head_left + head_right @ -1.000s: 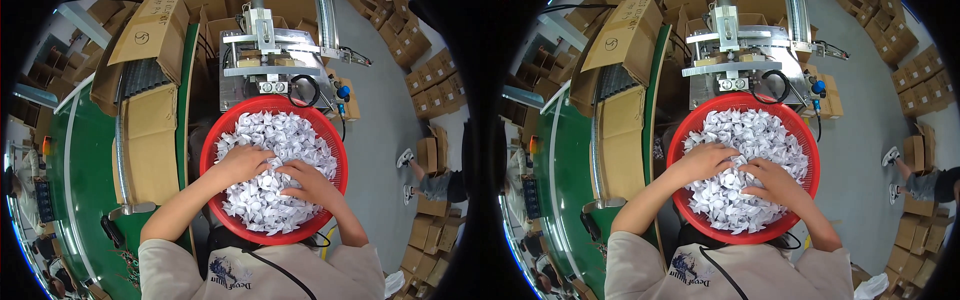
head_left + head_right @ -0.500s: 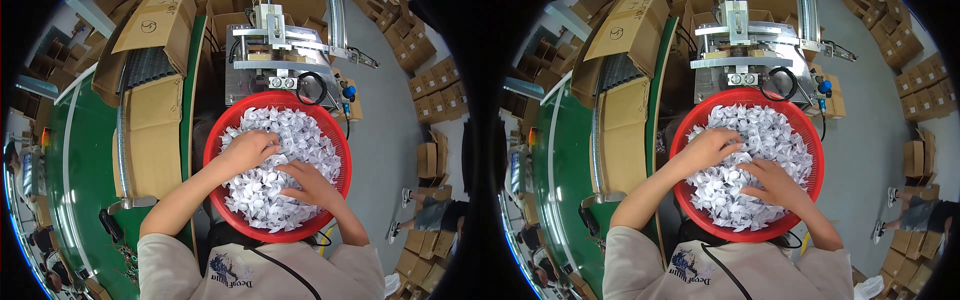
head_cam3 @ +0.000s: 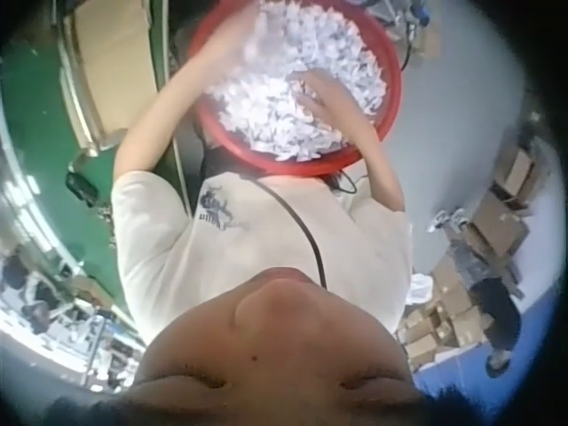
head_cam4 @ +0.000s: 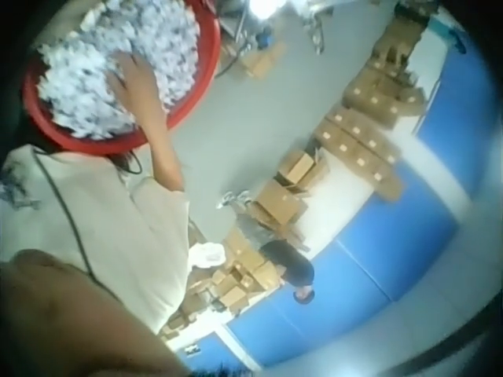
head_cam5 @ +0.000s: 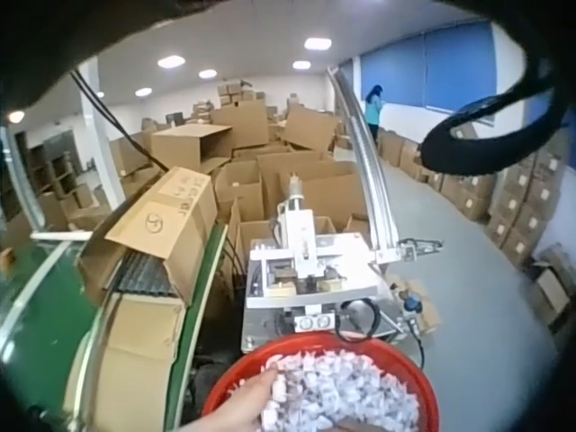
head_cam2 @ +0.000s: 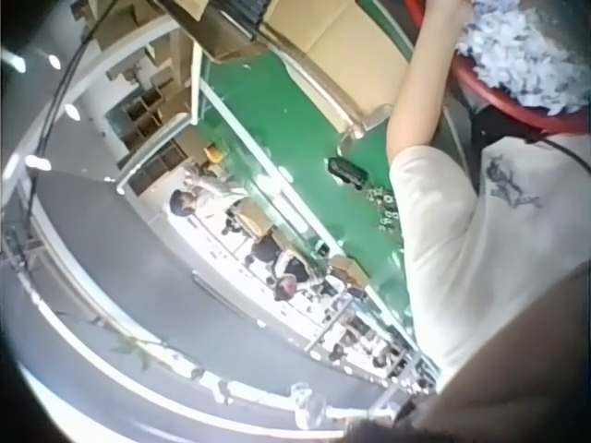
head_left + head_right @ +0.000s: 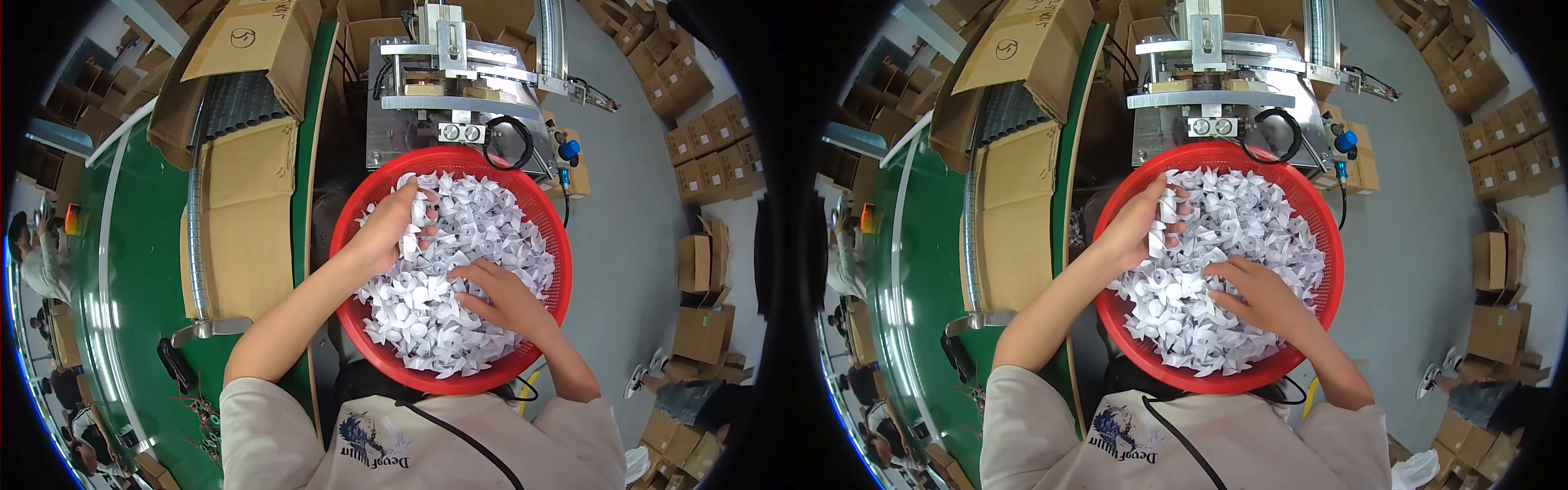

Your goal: Feeding small white items from a basin into a packaging machine on a production floor.

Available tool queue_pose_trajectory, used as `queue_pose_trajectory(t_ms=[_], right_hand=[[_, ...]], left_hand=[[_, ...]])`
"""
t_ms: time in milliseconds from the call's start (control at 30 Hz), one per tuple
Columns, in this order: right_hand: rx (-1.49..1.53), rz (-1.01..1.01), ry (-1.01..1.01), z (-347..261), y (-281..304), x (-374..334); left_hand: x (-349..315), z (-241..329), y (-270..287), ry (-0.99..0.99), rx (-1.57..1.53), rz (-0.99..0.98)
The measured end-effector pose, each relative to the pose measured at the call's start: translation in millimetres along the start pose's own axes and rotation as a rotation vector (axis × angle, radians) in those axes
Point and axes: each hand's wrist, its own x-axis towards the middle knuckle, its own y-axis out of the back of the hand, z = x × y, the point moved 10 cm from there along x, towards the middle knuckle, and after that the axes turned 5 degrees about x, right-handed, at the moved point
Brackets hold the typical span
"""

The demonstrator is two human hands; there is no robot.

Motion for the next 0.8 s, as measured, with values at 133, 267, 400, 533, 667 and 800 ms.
queue_pose_trajectory(t_ms=[133, 267, 400, 533, 667, 800], right_hand=[[-0.079, 0.028, 0.03, -5, -3, 3], [-0.083, 0.032, 0.05, -6, -5, 8], [0.001, 0.044, 0.077, -5, 2, 13], [0.181, 0.084, 0.111, -7, 24, 17], [0.547, 0.186, -0.036, 4, 53, 28], [0.804, 0.326, 0.066, -8, 105, 54]], left_hand=[[-7, 5, -7, -0.038, 0.038, -0.005], [-7, 14, -12, -0.108, 0.084, -0.029], [-6, 18, -13, -0.166, 0.136, -0.051], [-6, 16, -13, -0.177, 0.184, -0.065], [-7, 17, -21, -0.169, 0.211, -0.169], [-10, 32, -12, -0.325, 0.374, -0.055]])
